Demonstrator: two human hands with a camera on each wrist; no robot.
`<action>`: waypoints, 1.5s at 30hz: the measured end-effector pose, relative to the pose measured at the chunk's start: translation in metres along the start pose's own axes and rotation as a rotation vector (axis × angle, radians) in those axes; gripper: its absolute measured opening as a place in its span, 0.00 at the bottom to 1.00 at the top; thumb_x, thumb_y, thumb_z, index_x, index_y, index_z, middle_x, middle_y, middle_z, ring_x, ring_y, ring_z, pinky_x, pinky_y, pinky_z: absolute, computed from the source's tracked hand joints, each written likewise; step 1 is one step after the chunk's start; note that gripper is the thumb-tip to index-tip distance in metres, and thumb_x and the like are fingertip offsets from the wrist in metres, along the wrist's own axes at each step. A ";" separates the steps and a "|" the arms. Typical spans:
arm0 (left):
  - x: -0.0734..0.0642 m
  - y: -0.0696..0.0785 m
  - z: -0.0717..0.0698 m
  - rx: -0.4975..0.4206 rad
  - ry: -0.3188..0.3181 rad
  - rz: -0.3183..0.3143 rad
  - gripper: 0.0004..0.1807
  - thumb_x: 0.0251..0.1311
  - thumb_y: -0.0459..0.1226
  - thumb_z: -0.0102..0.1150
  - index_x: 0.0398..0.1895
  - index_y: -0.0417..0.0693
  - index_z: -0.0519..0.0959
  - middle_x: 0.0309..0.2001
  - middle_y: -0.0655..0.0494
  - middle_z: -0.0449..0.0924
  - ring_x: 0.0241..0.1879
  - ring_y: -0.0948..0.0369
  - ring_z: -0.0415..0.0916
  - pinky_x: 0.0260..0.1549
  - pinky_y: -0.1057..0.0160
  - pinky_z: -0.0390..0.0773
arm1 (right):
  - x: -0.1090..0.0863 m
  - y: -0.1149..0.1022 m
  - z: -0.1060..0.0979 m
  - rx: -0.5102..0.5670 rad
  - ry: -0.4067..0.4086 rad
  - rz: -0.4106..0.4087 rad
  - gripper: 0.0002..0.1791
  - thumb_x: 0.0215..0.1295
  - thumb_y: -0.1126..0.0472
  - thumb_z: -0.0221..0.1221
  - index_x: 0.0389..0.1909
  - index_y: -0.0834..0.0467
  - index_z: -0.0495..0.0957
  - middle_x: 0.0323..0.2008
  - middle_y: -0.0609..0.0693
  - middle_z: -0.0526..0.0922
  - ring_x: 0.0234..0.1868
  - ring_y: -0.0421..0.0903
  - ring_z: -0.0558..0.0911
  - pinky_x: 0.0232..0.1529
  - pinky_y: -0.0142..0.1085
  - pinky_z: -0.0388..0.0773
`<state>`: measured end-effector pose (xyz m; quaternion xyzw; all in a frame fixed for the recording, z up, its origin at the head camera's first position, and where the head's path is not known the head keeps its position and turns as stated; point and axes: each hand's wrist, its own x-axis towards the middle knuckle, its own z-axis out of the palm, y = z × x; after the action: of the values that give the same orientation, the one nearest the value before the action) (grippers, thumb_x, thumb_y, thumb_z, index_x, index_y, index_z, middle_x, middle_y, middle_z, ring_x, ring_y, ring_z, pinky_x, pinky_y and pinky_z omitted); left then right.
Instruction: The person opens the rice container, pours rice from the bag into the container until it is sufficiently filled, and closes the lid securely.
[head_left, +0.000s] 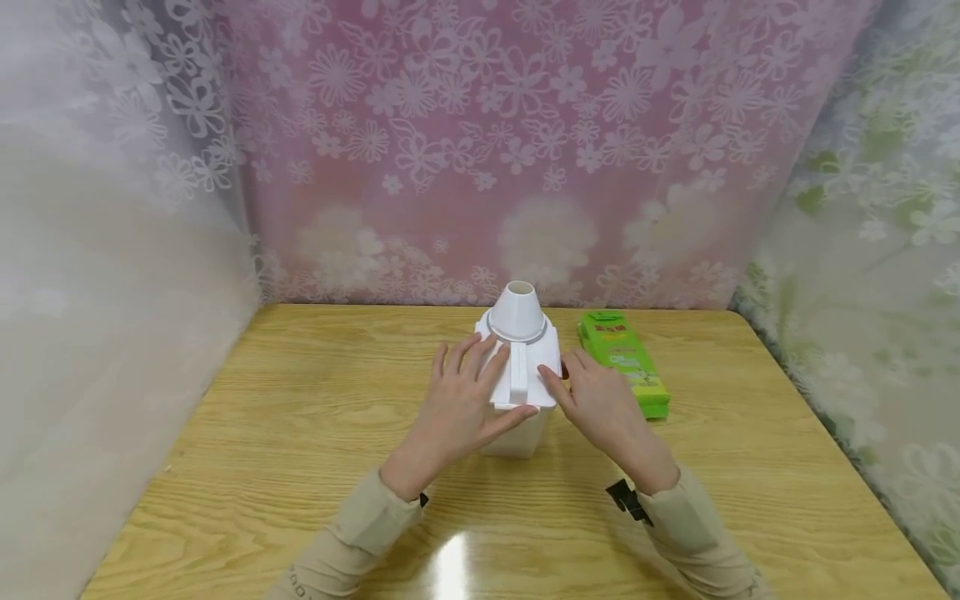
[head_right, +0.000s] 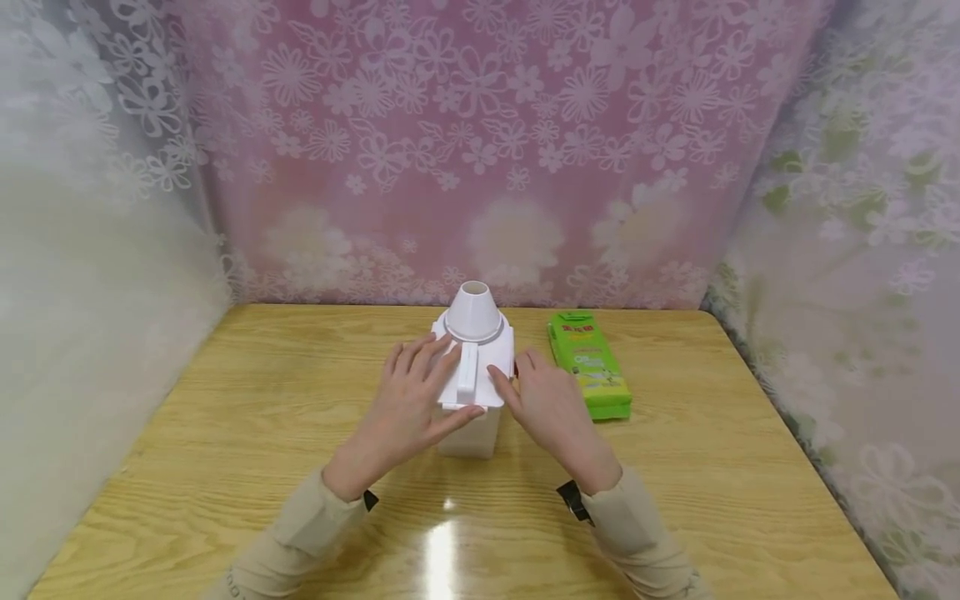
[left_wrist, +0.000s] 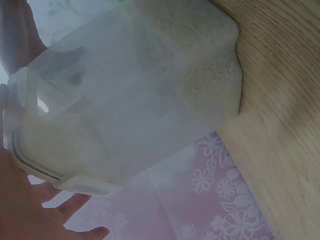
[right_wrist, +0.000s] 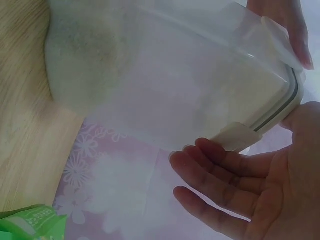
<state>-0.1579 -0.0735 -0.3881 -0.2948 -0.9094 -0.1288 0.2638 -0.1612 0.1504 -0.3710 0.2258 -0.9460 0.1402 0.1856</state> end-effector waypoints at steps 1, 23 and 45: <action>0.000 0.001 0.000 -0.003 -0.002 -0.005 0.46 0.59 0.68 0.58 0.70 0.45 0.71 0.70 0.46 0.69 0.70 0.47 0.63 0.64 0.33 0.65 | -0.001 0.000 0.000 -0.002 0.005 0.000 0.18 0.75 0.49 0.56 0.35 0.62 0.78 0.29 0.51 0.76 0.18 0.39 0.66 0.18 0.31 0.66; -0.021 -0.019 -0.014 -0.099 -0.015 0.052 0.42 0.61 0.57 0.65 0.73 0.48 0.68 0.73 0.45 0.66 0.69 0.46 0.68 0.69 0.35 0.60 | -0.021 -0.003 -0.001 0.005 0.215 -0.300 0.40 0.70 0.28 0.48 0.60 0.59 0.78 0.61 0.59 0.77 0.57 0.60 0.79 0.52 0.56 0.79; 0.003 -0.027 -0.002 -0.025 -0.013 0.024 0.39 0.65 0.55 0.61 0.74 0.47 0.67 0.72 0.45 0.67 0.64 0.43 0.71 0.65 0.34 0.66 | 0.001 0.011 0.010 -0.078 0.235 -0.282 0.38 0.60 0.39 0.68 0.64 0.60 0.76 0.61 0.62 0.78 0.54 0.64 0.80 0.46 0.59 0.81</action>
<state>-0.1751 -0.0949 -0.3868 -0.3099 -0.9056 -0.1352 0.2559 -0.1698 0.1556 -0.3815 0.3310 -0.8814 0.1014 0.3214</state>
